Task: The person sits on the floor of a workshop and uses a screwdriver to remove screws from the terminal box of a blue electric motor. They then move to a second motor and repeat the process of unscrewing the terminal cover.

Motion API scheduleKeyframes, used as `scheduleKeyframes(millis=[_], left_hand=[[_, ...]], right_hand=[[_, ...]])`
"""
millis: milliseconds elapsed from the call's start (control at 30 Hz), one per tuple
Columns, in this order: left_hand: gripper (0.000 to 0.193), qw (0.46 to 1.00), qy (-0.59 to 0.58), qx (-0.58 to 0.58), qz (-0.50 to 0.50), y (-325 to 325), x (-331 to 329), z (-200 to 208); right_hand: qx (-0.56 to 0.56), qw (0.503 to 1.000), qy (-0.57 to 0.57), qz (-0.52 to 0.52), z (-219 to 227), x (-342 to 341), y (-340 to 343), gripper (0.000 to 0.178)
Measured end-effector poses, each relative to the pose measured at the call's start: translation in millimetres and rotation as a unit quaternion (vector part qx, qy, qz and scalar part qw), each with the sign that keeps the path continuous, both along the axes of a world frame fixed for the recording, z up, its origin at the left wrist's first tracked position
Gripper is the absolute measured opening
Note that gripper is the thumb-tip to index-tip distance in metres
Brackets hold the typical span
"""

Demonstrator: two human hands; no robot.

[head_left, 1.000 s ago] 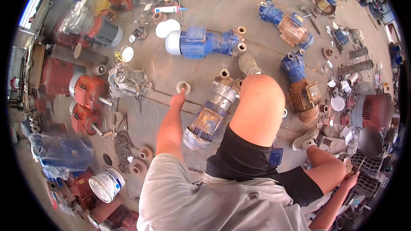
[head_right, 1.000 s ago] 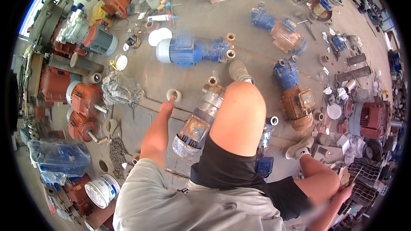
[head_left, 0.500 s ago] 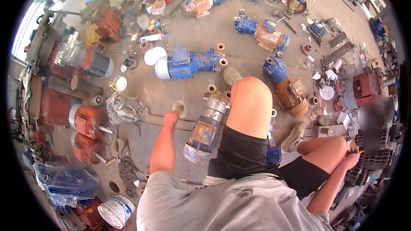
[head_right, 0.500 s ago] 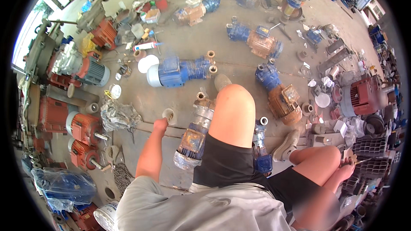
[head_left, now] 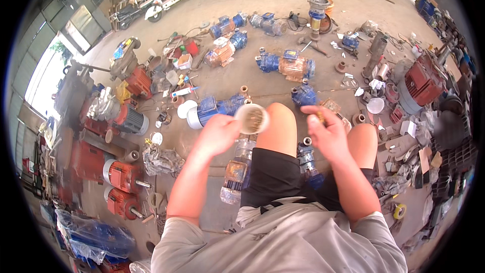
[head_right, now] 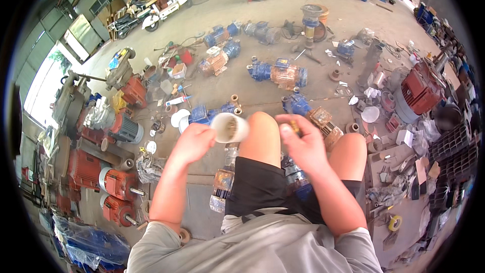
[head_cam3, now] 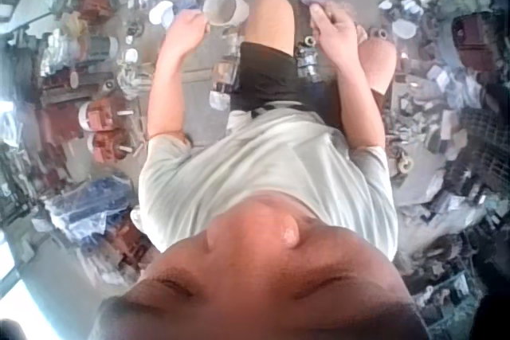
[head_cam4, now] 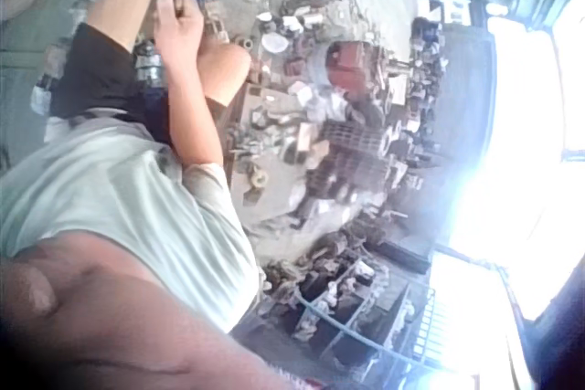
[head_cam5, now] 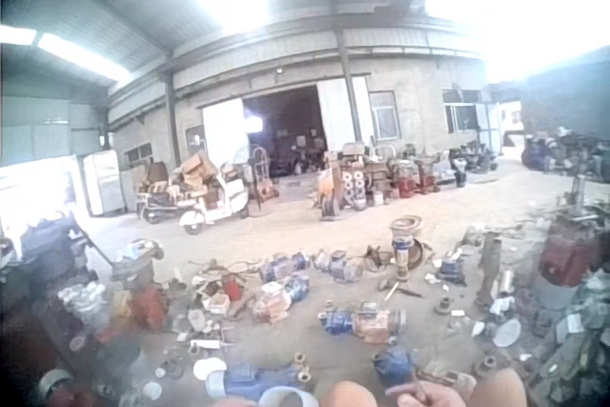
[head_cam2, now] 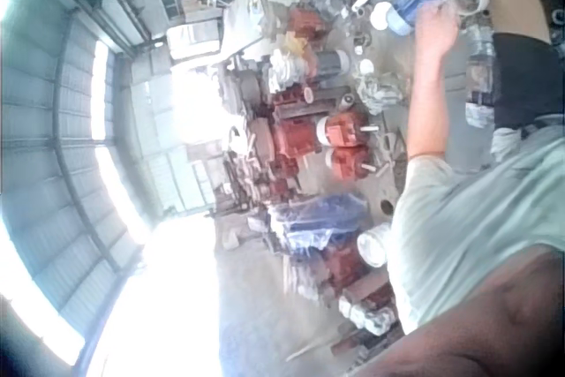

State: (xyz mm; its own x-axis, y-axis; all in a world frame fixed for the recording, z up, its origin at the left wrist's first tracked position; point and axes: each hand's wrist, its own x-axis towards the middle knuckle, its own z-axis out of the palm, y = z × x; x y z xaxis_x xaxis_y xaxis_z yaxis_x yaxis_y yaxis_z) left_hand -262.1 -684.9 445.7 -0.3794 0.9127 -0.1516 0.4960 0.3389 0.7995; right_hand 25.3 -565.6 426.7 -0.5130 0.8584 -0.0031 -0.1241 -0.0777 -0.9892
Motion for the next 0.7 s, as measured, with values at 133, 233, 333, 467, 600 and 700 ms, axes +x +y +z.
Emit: scheduleKeyframes(millis=[133,233,333,467,600,700], left_hand=[[0.034,0.983,0.116,0.046,-0.136,35,86,18],[0.034,0.977,0.127,0.051,-0.164,42,131,21],[0.041,0.976,0.092,0.044,-0.191,38,156,0],[0.047,0.988,-0.036,-0.015,-0.151,14,169,-11],[0.039,0.995,-0.092,0.043,-0.010,-32,105,-48],[0.034,0.949,-0.293,0.019,0.118,-63,60,-76]], right_hand=[[0.179,0.979,-0.092,-0.038,7,9,-16,0.042],[0.206,0.965,-0.145,-0.069,3,36,-18,0.041],[0.201,0.949,-0.239,-0.047,-12,69,-15,0.036],[0.123,0.974,-0.187,-0.026,-42,115,4,0.038],[0.140,0.971,-0.177,-0.080,-43,147,15,0.039],[0.107,0.968,-0.191,-0.120,-20,169,38,0.039]])
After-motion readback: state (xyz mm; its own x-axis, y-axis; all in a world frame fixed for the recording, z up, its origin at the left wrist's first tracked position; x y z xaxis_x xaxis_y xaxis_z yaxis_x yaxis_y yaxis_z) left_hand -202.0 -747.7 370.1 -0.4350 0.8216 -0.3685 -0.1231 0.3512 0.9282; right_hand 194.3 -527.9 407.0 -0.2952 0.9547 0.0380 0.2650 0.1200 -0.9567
